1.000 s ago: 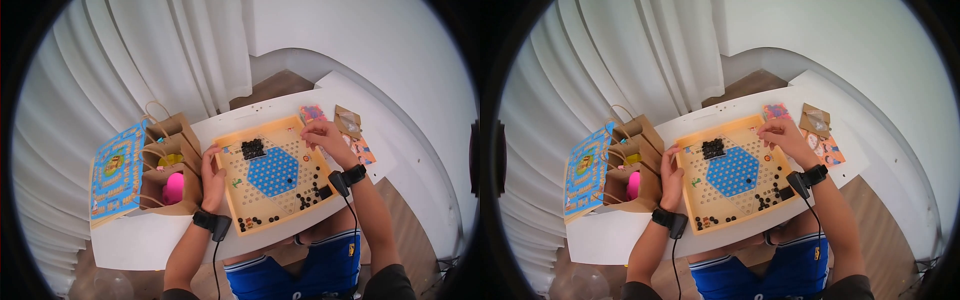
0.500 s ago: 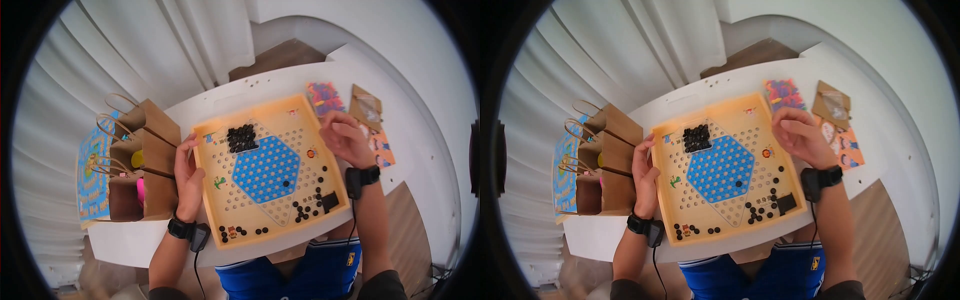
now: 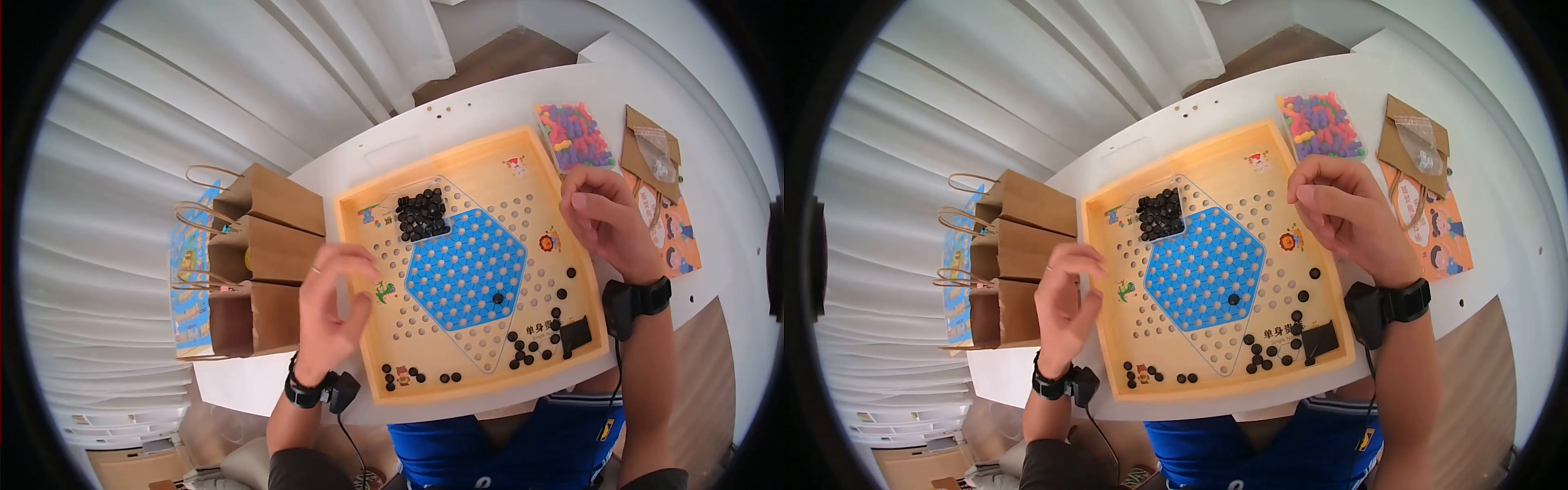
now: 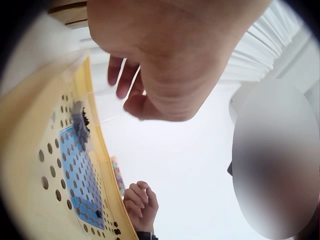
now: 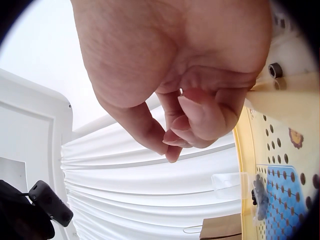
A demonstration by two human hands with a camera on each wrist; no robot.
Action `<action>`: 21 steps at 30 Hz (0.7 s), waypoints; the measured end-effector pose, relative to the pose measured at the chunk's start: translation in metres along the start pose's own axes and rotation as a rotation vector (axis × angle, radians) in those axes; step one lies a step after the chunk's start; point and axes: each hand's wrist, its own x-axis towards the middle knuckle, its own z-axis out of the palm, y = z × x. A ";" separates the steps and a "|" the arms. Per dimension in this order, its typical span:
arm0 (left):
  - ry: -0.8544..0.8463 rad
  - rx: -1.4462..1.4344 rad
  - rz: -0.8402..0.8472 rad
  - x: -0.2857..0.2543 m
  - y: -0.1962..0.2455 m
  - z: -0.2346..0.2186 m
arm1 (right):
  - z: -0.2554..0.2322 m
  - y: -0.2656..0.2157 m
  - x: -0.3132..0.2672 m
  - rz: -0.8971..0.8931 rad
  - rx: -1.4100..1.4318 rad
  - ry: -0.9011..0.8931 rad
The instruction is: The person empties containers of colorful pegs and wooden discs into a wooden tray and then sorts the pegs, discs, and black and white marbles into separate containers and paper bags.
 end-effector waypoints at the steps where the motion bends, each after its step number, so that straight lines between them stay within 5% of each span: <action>1: -0.001 0.008 0.003 0.001 0.014 -0.004 | 0.000 0.000 0.000 -0.011 0.011 0.003; 4: -0.573 0.418 0.094 0.000 0.055 -0.010 | 0.005 -0.006 -0.002 0.010 0.032 0.001; 7: -0.774 0.550 0.092 -0.012 0.067 -0.004 | 0.004 -0.005 -0.002 -0.007 0.044 -0.015; 21: -0.879 1.009 0.243 -0.028 0.075 0.025 | -0.010 0.002 -0.005 -0.024 0.055 -0.026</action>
